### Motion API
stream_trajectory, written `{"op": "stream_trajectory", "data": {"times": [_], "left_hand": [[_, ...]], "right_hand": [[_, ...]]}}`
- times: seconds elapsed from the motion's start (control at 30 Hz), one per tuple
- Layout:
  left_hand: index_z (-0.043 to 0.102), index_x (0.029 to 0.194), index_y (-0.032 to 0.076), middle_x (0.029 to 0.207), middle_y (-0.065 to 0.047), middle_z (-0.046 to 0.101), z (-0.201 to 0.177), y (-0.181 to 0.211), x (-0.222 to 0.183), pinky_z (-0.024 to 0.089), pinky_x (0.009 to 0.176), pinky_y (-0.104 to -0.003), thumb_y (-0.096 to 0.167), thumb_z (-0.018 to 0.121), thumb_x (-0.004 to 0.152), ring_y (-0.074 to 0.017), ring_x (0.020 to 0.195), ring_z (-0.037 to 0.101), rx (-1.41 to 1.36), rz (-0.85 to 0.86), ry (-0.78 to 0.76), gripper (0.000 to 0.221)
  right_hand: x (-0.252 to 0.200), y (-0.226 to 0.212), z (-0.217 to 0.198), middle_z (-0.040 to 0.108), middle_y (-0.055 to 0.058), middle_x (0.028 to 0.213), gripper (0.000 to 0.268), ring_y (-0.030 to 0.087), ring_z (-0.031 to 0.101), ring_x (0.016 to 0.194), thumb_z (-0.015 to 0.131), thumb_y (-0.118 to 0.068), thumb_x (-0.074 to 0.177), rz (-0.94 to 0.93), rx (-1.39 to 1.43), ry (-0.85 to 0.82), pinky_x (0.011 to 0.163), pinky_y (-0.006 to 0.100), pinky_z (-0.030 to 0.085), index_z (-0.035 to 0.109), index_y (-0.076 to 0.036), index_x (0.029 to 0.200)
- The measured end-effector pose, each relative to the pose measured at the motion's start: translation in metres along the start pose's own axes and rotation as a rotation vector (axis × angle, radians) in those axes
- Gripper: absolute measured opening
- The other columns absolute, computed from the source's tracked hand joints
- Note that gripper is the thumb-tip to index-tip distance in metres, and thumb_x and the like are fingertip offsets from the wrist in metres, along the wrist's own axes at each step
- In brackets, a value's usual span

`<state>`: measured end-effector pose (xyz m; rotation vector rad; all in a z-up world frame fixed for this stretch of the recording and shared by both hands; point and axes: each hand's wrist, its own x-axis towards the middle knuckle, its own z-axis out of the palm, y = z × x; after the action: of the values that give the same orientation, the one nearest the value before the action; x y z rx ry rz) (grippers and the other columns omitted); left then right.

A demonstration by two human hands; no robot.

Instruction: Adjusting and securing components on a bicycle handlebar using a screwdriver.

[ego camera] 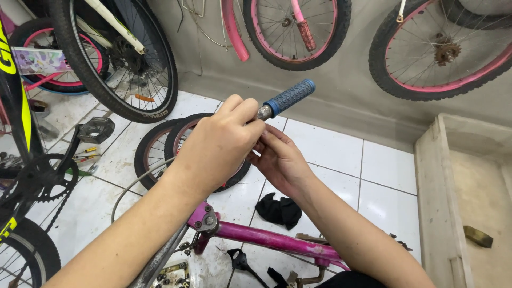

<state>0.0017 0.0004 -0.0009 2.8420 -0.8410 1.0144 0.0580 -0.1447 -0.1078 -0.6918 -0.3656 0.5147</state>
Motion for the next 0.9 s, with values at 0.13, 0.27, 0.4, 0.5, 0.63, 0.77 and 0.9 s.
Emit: {"op": "stream_trajectory", "data": {"times": [0.13,0.27,0.4,0.5,0.63,0.77,0.9], "left_hand": [[0.065,0.077,0.012,0.082,0.001,0.046,0.001,0.000,-0.001,0.059,0.061,-0.022,0.007,0.077,0.089,-0.0145,0.088,0.055,-0.012,-0.005,0.013,0.018],[0.065,0.078,0.009,0.082,-0.001,0.049,-0.004,-0.001,-0.002,0.060,0.062,-0.024,0.006,0.076,0.089,-0.0165,0.088,0.057,-0.093,-0.021,0.027,0.017],[0.073,0.099,0.003,0.098,-0.006,0.064,-0.018,-0.005,-0.002,0.051,0.076,-0.034,-0.002,0.075,0.072,-0.0222,0.088,0.060,-0.463,-0.049,0.058,0.028],[0.072,0.113,0.001,0.121,-0.013,0.071,-0.021,-0.009,-0.008,0.057,0.084,-0.034,-0.002,0.075,0.068,-0.0276,0.097,0.070,-0.489,-0.098,0.009,0.045],[0.073,0.113,0.001,0.123,-0.014,0.072,-0.018,-0.010,-0.010,0.058,0.082,-0.034,-0.002,0.075,0.069,-0.0272,0.101,0.073,-0.497,-0.111,0.042,0.044],[0.073,0.111,0.000,0.122,-0.014,0.073,-0.014,-0.013,-0.010,0.058,0.073,-0.032,-0.005,0.073,0.070,-0.0237,0.087,0.072,-0.522,-0.133,0.069,0.042],[0.074,0.111,0.001,0.116,-0.010,0.072,-0.014,-0.013,-0.010,0.057,0.078,-0.033,-0.008,0.073,0.068,-0.0227,0.099,0.073,-0.534,-0.116,0.054,0.045]], "right_hand": [[0.003,0.009,-0.016,0.074,0.000,0.093,0.022,0.011,0.066,0.088,0.060,-0.018,0.104,0.025,0.020,-0.013,0.094,0.039,0.054,0.071,-0.012,0.122],[0.005,0.013,-0.023,0.074,0.000,0.095,0.023,0.012,0.066,0.091,0.060,-0.020,0.104,0.050,0.046,-0.026,0.097,0.042,0.053,0.070,-0.013,0.124],[0.004,0.005,-0.016,0.066,0.003,0.093,0.024,0.009,0.060,0.084,0.059,-0.015,0.103,0.130,0.143,0.034,0.095,0.041,0.049,0.066,-0.006,0.124],[0.004,0.004,-0.013,0.063,0.004,0.094,0.015,0.012,0.057,0.087,0.061,-0.016,0.102,0.108,0.149,0.040,0.090,0.039,0.048,0.066,-0.006,0.111],[0.006,0.004,-0.014,0.061,0.004,0.095,0.016,0.012,0.056,0.088,0.060,-0.017,0.102,0.101,0.124,0.034,0.092,0.041,0.047,0.066,-0.006,0.112],[0.009,0.004,-0.011,0.063,0.003,0.096,0.018,0.011,0.058,0.090,0.059,-0.016,0.103,0.097,0.119,0.037,0.095,0.041,0.049,0.065,-0.006,0.116],[0.012,0.006,-0.010,0.060,0.002,0.096,0.024,0.010,0.059,0.093,0.057,-0.018,0.104,0.084,0.097,0.066,0.095,0.038,0.048,0.064,-0.007,0.124]]}}
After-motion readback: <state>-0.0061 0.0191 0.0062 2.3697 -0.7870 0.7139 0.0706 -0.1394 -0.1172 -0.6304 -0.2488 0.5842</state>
